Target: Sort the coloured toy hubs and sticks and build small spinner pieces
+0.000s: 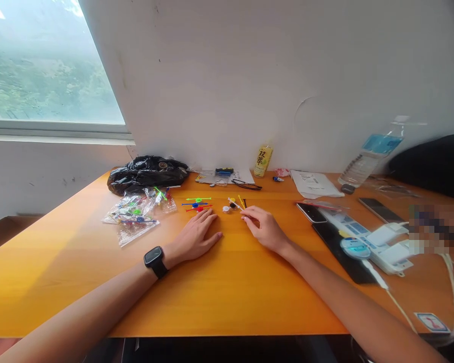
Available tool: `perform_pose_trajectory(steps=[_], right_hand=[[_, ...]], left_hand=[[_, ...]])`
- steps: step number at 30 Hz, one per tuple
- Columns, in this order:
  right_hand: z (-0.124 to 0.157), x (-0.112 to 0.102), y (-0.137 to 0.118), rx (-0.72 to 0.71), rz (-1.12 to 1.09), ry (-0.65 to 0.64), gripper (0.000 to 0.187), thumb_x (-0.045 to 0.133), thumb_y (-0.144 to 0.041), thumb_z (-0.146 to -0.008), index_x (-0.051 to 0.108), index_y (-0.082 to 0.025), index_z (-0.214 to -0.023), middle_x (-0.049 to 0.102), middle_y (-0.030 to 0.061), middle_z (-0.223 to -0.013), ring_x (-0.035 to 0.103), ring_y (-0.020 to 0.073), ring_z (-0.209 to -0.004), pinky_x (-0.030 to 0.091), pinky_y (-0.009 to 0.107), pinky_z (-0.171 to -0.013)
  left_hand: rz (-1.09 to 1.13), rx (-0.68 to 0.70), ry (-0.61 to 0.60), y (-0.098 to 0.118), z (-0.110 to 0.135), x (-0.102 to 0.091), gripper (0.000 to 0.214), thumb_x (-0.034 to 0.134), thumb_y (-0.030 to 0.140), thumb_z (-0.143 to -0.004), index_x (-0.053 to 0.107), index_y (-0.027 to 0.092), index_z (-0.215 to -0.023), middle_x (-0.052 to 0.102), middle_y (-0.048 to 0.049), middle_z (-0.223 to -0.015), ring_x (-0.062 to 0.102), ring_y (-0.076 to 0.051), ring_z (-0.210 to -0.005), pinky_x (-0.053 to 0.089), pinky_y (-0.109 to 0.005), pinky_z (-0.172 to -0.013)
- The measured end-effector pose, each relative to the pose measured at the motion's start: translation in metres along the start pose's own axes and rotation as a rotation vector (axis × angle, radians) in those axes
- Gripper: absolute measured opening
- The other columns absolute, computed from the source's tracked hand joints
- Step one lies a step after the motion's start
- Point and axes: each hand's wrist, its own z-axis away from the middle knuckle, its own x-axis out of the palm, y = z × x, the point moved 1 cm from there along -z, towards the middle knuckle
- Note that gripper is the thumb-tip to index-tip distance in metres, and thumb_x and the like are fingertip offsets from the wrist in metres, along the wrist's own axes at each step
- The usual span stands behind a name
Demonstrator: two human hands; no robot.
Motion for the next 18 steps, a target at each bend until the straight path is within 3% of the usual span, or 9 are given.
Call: perform_pose_trajectory(steps=[8, 18], right_hand=[[0.0015, -0.0004, -0.0055, 0.035, 0.007, -0.039, 0.02, 0.059, -0.028, -0.101, 0.076, -0.021, -0.095, 0.074, 0.009, -0.101, 0.071, 0.0226, -0.09, 0.061, 0.033, -0.077], [0.0015, -0.0005, -0.0069, 0.023, 0.016, -0.06, 0.019, 0.059, -0.026, -0.101, 0.076, -0.02, -0.096, 0.074, 0.0093, -0.099, 0.07, 0.0215, -0.088, 0.059, 0.032, -0.075]], left_hand=[[-0.034, -0.025, -0.069, -0.0003, 0.0005, -0.0013, 0.056, 0.049, 0.049, -0.107, 0.05, 0.014, -0.15, 0.039, -0.0193, -0.168, 0.034, -0.033, -0.158, 0.033, -0.051, -0.129], [-0.041, 0.024, -0.061, -0.0002, 0.0008, -0.0018, 0.053, 0.048, 0.047, -0.108, 0.051, 0.015, -0.15, 0.04, -0.02, -0.167, 0.034, -0.033, -0.158, 0.034, -0.053, -0.128]])
